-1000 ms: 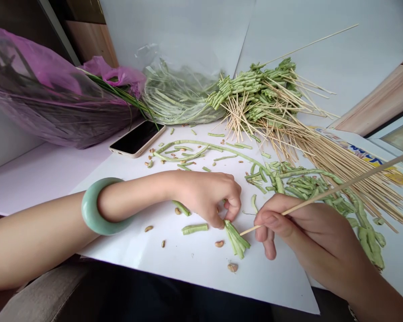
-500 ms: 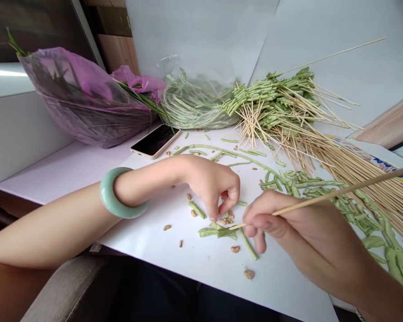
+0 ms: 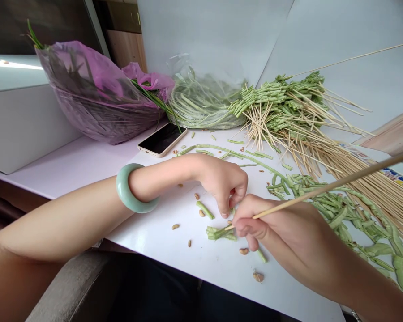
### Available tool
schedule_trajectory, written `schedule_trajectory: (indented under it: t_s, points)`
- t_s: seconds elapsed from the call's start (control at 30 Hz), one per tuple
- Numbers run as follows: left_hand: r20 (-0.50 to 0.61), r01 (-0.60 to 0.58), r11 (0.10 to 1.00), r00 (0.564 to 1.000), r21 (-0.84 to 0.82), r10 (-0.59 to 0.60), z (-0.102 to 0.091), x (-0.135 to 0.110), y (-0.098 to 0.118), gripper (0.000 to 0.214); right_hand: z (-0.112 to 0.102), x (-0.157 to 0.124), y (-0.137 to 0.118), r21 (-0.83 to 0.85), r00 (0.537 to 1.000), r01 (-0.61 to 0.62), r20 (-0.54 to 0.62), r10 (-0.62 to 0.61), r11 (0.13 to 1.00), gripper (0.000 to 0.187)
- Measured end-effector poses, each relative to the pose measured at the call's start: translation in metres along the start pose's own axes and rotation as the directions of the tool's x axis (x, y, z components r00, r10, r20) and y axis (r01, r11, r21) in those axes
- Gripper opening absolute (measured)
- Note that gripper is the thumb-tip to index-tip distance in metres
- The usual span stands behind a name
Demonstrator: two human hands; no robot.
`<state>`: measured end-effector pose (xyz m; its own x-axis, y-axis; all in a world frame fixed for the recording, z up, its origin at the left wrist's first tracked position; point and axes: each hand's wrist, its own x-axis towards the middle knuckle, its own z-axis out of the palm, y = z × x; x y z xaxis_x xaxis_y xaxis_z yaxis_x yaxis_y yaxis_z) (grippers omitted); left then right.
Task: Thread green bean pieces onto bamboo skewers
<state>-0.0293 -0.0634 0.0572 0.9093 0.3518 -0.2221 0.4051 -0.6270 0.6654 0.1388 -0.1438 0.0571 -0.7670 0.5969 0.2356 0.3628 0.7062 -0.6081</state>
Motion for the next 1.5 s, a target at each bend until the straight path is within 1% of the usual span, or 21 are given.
schedule_trajectory:
  t_s: [0.1, 0.2, 0.33, 0.43, 0.5, 0.53, 0.6, 0.67, 0.73, 0.77, 0.87, 0.93, 1.03, 1.07, 1.13, 1.23, 1.3, 1.37, 1.43, 1.5]
  points:
    - [-0.032, -0.008, 0.998, 0.999, 0.059, 0.01, 0.0, -0.002, 0.004, 0.013, -0.004, 0.002, -0.001, -0.04, 0.997, 0.029, -0.068, -0.031, 0.999, 0.037]
    - [-0.043, -0.018, 0.996, 0.999, 0.088, 0.022, 0.0, -0.005, 0.006, 0.01, -0.005, 0.002, 0.001, -0.057, 0.996, 0.049, -0.077, -0.053, 0.997, 0.038]
    - [0.004, 0.006, 0.997, 1.0, 0.077, -0.006, -0.003, -0.007, 0.006, 0.014, -0.007, 0.001, 0.002, -0.033, 0.995, 0.014, -0.094, -0.018, 0.999, 0.036]
    - [0.034, 0.007, 0.999, 0.999, 0.045, -0.008, -0.006, -0.007, 0.005, 0.017, -0.01, 0.001, 0.003, 0.031, 0.986, -0.041, -0.163, 0.045, 0.999, 0.036]
    - [0.017, -0.026, 1.0, 1.0, -0.007, 0.026, -0.009, -0.009, 0.004, 0.017, -0.012, 0.002, 0.008, 0.135, 0.959, -0.093, -0.256, 0.125, 0.987, 0.031]
    - [-0.001, -0.047, 0.998, 0.999, -0.043, 0.047, -0.01, -0.01, 0.004, 0.015, -0.012, 0.004, 0.011, 0.213, 0.935, -0.11, -0.308, 0.173, 0.971, 0.028]
    - [-0.057, -0.076, 0.989, 0.996, -0.129, 0.069, -0.014, -0.012, 0.002, 0.014, -0.014, 0.006, 0.021, 0.382, 0.87, -0.096, -0.416, 0.263, 0.919, 0.022]
    - [-0.133, -0.097, 0.971, 0.989, -0.219, 0.069, -0.016, -0.013, -0.001, 0.02, -0.016, 0.01, 0.031, 0.512, 0.797, -0.03, -0.506, 0.33, 0.858, 0.021]
    - [-0.262, -0.151, 0.941, 0.963, -0.304, 0.07, -0.016, -0.012, -0.005, 0.022, -0.019, 0.013, 0.04, 0.583, 0.73, 0.038, -0.57, 0.376, 0.811, 0.021]
    - [-0.34, -0.193, 0.921, 0.938, -0.338, 0.071, -0.016, -0.01, -0.007, 0.021, -0.02, 0.015, 0.043, 0.606, 0.705, 0.063, -0.59, 0.395, 0.793, 0.022]
    - [-0.566, -0.324, 0.85, 0.824, -0.415, 0.038, -0.011, 0.0, -0.013, 0.023, -0.021, 0.018, 0.051, 0.635, 0.657, 0.117, -0.626, 0.42, 0.764, 0.024]
    - [-0.656, -0.371, 0.808, 0.754, -0.458, -0.025, -0.006, 0.006, -0.016, 0.027, -0.02, 0.018, 0.054, 0.628, 0.65, 0.142, -0.642, 0.406, 0.765, 0.025]
    - [-0.723, -0.422, 0.743, 0.681, -0.519, -0.118, 0.0, 0.014, -0.019, 0.029, -0.018, 0.014, 0.056, 0.564, 0.674, 0.156, -0.661, 0.33, 0.811, 0.022]
    - [-0.733, -0.443, 0.72, 0.666, -0.534, -0.135, 0.001, 0.015, -0.019, 0.029, -0.017, 0.013, 0.056, 0.534, 0.684, 0.156, -0.666, 0.3, 0.831, 0.021]
    - [-0.74, -0.476, 0.682, 0.657, -0.556, -0.145, 0.003, 0.017, -0.02, 0.027, -0.014, 0.01, 0.055, 0.488, 0.693, 0.152, -0.672, 0.259, 0.859, 0.018]
    - [-0.742, -0.484, 0.666, 0.651, -0.568, -0.16, 0.006, 0.019, -0.02, 0.024, -0.01, 0.008, 0.056, 0.45, 0.699, 0.152, -0.678, 0.226, 0.88, 0.016]
    - [-0.75, -0.491, 0.658, 0.638, -0.571, -0.175, 0.008, 0.02, -0.019, 0.023, -0.009, 0.008, 0.057, 0.454, 0.698, 0.159, -0.68, 0.225, 0.877, 0.016]
    - [-0.765, -0.526, 0.624, 0.615, -0.578, -0.191, 0.011, 0.022, -0.017, 0.022, -0.008, 0.01, 0.058, 0.488, 0.683, 0.177, -0.686, 0.25, 0.855, 0.018]
    - [-0.774, -0.573, 0.56, 0.594, -0.598, -0.218, 0.014, 0.024, -0.015, 0.022, -0.008, 0.012, 0.059, 0.527, 0.66, 0.215, -0.699, 0.276, 0.822, 0.019]
    - [-0.769, -0.609, 0.488, 0.585, -0.626, -0.257, 0.016, 0.025, -0.013, 0.021, -0.008, 0.014, 0.06, 0.559, 0.64, 0.255, -0.709, 0.296, 0.789, 0.019]
